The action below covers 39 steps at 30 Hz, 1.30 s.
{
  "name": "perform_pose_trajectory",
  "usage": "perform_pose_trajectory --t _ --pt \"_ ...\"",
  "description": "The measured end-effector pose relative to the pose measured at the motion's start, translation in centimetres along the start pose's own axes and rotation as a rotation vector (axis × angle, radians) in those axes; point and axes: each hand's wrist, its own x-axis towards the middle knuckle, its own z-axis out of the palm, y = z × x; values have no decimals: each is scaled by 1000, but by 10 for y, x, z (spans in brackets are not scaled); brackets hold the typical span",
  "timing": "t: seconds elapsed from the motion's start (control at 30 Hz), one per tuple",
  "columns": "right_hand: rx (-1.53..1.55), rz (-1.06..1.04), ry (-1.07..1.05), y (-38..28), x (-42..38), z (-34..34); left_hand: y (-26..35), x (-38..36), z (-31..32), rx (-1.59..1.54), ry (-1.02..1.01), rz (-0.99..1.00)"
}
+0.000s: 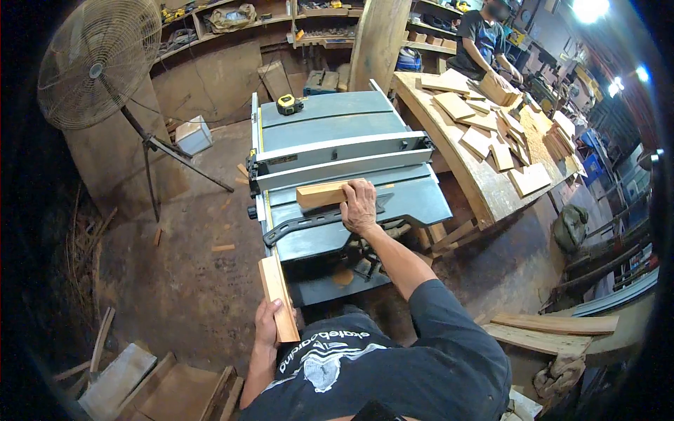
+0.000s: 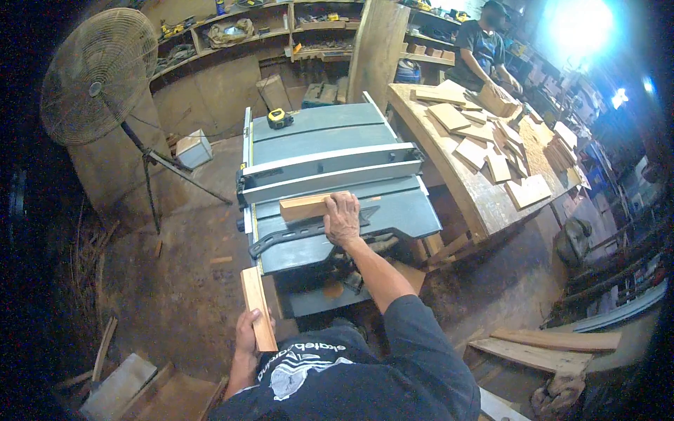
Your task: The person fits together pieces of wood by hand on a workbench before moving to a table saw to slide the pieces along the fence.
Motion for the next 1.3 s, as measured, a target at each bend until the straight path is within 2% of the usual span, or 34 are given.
perform_pose_trajectory --t 0.33,0.57,0.63,0.8,0.87,0.93,1.0,1.03,1.1,1.13,1.2,1.3 --pt "20 -12 -39 0 5 -1 -8 -1 4 -5 22 -3" --pt "48 -40 -35 1 8 -1 -16 9 0 -4 -91 -60" --pt "22 -65 21 -4 14 -6 -12 6 9 -13 19 -19" --pt "36 -44 126 -22 20 -39 -17 12 15 38 52 -33" --pt "209 21 190 -28 9 -57 -19 17 15 140 39 -8" --pt "226 45 235 -26 -15 -67 -16 19 31 171 37 -1" --pt "455 352 191 -27 -49 -87 -19 23 44 267 57 49" --pt "450 362 199 -23 -69 -101 -24 27 52 280 50 78" --pt "448 598 73 -8 -110 -134 -27 28 80 358 9 82" --pt "446 603 86 3 -127 -150 -29 31 99 427 -22 90" --pt "533 821 124 29 -167 -187 -40 45 135 549 -108 106" --pt "474 953 222 86 -233 -235 -68 49 226 738 -249 121"
